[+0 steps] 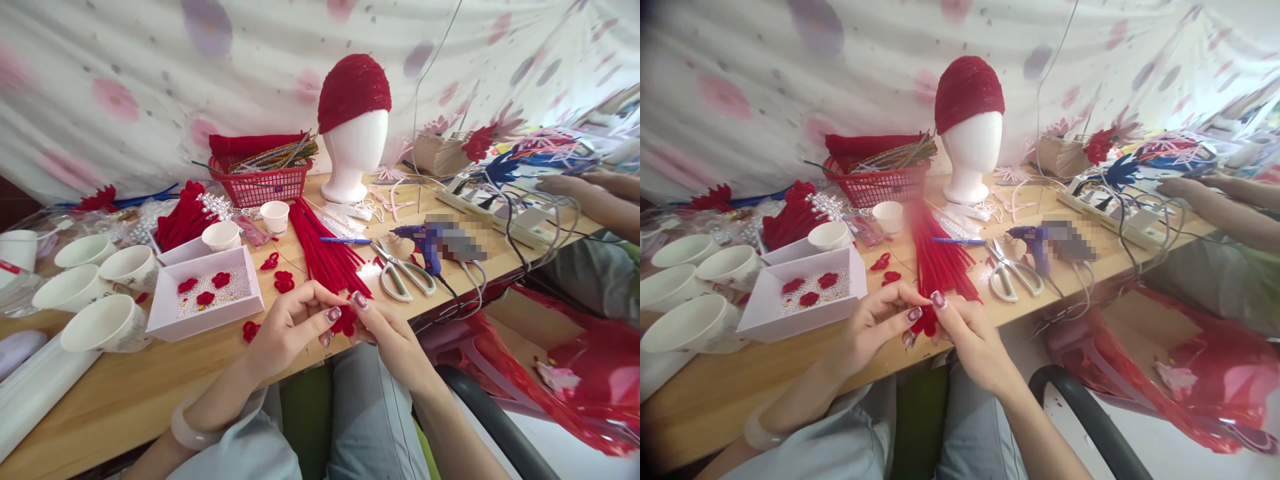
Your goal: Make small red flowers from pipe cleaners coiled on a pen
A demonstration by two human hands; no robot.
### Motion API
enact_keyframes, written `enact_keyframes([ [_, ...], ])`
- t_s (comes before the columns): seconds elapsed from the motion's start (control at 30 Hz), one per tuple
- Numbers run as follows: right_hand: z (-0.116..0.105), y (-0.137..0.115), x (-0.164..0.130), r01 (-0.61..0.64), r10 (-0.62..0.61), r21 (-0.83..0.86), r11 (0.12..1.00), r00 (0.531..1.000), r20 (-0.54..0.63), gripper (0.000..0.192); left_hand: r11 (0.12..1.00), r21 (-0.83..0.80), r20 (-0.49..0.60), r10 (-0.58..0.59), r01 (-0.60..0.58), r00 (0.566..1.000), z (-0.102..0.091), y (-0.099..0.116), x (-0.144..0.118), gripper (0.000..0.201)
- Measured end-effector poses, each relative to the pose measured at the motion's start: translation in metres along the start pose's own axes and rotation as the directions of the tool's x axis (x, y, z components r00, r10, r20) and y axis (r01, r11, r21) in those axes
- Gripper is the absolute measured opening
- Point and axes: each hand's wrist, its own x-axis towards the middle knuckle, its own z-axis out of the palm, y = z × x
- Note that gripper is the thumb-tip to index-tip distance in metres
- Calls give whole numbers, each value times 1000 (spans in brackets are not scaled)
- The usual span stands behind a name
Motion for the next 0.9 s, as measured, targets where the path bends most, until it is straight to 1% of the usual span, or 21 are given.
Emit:
enact_keyframes([
  [0.07, 0, 0, 1, 0, 1, -22, 1000, 999, 41, 51, 1000, -2, 21, -1, 1, 1000, 0, -2, 0, 20],
  [0.13, 2, 0, 1, 50, -46, -35, 998, 995, 86, 47, 998, -57, 53, 11, -8, 999, 0, -5, 1, 21],
  [0.17, 4, 1, 2, 83, -80, -30, 996, 994, 80, 46, 996, -90, 64, 12, -6, 998, 0, -6, 1, 21],
  [0.27, 12, 6, 2, 153, -153, -1, 988, 986, -62, 46, 986, -163, 68, -12, 23, 998, 1, -10, 2, 22],
  [0.37, 21, 10, 2, 165, -156, 39, 986, 972, -178, 45, 981, -189, 54, -30, 40, 998, 1, -12, 3, 20],
  [0.53, 30, 11, 3, 178, -165, 31, 984, 954, -249, 43, 982, -187, 45, 5, 4, 999, -2, -15, 2, 14],
  [0.63, 29, 9, 3, 176, -171, -3, 984, 954, -245, 43, 968, -249, 38, -20, 29, 999, -1, -13, 2, 13],
  [0.77, 24, 7, 4, 195, -198, -31, 980, 969, -150, 43, 894, -431, 48, -116, 126, 992, 4, -9, 5, 21],
  [0.83, 21, 7, 5, 216, -222, -62, 974, 967, -127, 43, 870, -467, 53, -153, 160, 987, 5, -8, 6, 20],
  [0.9, 20, 6, 6, 230, -241, -98, 968, 962, -129, 43, 852, -493, 46, -174, 174, 984, 5, -8, 7, 19],
])
